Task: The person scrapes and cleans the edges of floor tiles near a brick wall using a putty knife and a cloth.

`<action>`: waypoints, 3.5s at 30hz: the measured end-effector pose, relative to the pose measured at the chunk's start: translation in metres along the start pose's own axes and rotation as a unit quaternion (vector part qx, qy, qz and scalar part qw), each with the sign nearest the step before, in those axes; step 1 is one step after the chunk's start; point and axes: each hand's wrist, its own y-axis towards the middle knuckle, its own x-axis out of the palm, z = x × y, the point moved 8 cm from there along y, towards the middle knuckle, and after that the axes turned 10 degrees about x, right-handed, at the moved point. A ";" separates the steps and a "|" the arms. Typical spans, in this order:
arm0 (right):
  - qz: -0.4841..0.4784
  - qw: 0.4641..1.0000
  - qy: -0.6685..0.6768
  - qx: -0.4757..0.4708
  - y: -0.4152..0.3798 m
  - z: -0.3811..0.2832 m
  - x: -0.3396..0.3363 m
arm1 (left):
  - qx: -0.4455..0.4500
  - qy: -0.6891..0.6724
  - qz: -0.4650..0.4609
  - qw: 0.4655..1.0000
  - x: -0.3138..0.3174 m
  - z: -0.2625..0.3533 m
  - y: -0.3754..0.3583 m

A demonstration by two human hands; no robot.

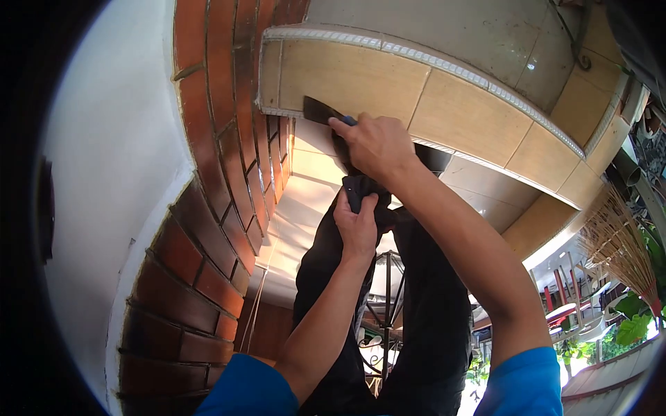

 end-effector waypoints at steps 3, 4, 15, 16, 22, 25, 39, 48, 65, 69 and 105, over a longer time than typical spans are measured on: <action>0.020 1.000 0.006 -0.012 0.006 -0.005 0.004 | -0.011 0.019 -0.009 1.000 -0.003 -0.012 -0.005; 0.037 0.999 0.008 -0.021 0.014 -0.011 0.002 | -0.007 0.031 -0.015 0.999 -0.004 -0.013 -0.004; 0.230 0.902 0.310 0.193 -0.091 0.092 -0.036 | 0.280 0.143 0.054 0.948 -0.029 0.092 0.034; 0.226 0.883 0.342 0.230 -0.112 0.101 -0.030 | 0.355 0.199 0.050 0.912 -0.025 0.108 0.049; 0.195 0.772 0.486 0.362 -0.192 0.116 0.027 | 0.529 0.423 0.098 0.729 0.036 0.103 0.165; 0.229 0.612 0.642 0.402 -0.197 0.120 0.031 | 0.579 0.385 0.014 0.718 0.125 0.057 0.138; 0.362 0.440 0.714 0.406 -0.232 0.155 0.037 | 0.513 0.331 0.032 0.791 0.062 0.118 0.176; 0.382 0.468 0.674 0.426 -0.236 0.161 0.036 | 0.653 0.386 -0.357 0.545 0.271 -0.037 0.002; 0.296 0.603 0.660 0.336 -0.197 0.122 0.031 | 0.452 0.504 0.120 0.726 -0.042 0.055 0.157; 0.292 0.612 0.652 0.340 -0.200 0.124 0.034 | 0.290 0.423 0.134 0.848 -0.065 0.035 0.114; 0.216 0.544 0.731 0.351 -0.190 0.136 0.041 | 0.564 0.609 -0.185 0.526 0.151 0.044 0.116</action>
